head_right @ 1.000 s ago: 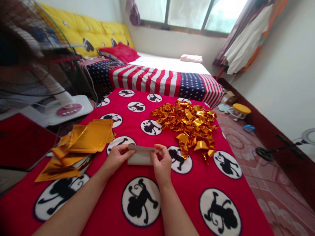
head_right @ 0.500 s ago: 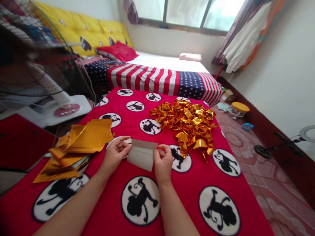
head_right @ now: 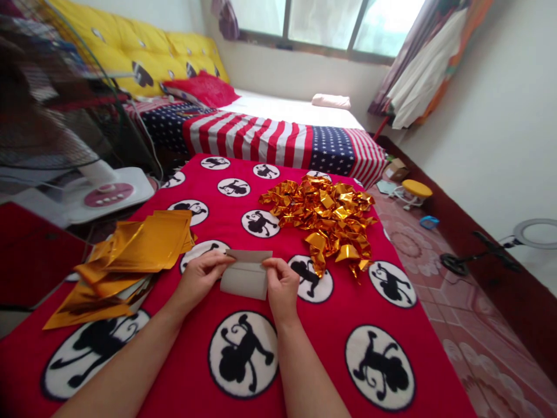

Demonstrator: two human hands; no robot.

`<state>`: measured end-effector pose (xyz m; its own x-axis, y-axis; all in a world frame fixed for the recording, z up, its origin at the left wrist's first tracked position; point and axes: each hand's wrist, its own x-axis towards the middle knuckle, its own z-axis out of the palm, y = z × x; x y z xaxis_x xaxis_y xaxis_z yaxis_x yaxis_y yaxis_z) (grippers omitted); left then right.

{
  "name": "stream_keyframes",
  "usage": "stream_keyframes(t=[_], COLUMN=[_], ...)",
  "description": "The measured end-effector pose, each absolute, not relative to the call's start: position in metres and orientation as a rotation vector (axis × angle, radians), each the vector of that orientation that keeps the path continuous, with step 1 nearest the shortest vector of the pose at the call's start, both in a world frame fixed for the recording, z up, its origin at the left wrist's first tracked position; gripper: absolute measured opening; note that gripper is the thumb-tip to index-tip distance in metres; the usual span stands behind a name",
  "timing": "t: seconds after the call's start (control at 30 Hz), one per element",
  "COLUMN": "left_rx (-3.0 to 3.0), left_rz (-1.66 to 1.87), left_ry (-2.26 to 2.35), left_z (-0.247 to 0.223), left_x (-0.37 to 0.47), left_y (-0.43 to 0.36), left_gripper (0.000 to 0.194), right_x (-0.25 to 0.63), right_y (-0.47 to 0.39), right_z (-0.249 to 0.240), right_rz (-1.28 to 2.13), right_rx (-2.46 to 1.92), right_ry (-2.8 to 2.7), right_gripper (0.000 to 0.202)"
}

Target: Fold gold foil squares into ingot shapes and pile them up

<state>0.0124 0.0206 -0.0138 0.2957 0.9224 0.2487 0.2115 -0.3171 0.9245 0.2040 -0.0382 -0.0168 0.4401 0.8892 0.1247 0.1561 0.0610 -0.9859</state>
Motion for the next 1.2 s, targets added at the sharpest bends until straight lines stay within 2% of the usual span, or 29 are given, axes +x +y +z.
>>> stream_keyframes(t=[0.27, 0.4, 0.57, 0.77, 0.9, 1.2], left_rx=[1.517, 1.461, 1.683, 2.173, 2.488, 2.497], left_rz=[1.048, 1.057, 1.04, 0.903, 0.856, 0.65], left_ry=[1.101, 1.116, 1.162, 1.177, 1.218, 0.978], left_z=[-0.014, -0.013, -0.015, -0.011, -0.001, -0.003], left_x=[0.01, 0.009, 0.006, 0.002, -0.001, -0.003], left_y=[0.024, 0.026, 0.029, 0.026, 0.022, 0.022], left_gripper=[0.023, 0.023, 0.025, 0.037, 0.051, 0.066], right_x=[0.209, 0.211, 0.213, 0.214, 0.213, 0.213], right_y=[-0.035, -0.035, -0.035, -0.036, -0.037, -0.04], right_z=[-0.019, -0.017, -0.016, -0.018, -0.017, -0.008], right_rz=[0.755, 0.735, 0.541, 0.383, 0.358, 0.365], right_rx=[-1.321, -1.281, -1.438, -1.529, -1.552, -1.497], right_ry=[-1.223, -1.318, -1.545, -1.711, -1.759, -1.841], right_gripper=[0.038, 0.042, 0.049, 0.044, 0.042, 0.048])
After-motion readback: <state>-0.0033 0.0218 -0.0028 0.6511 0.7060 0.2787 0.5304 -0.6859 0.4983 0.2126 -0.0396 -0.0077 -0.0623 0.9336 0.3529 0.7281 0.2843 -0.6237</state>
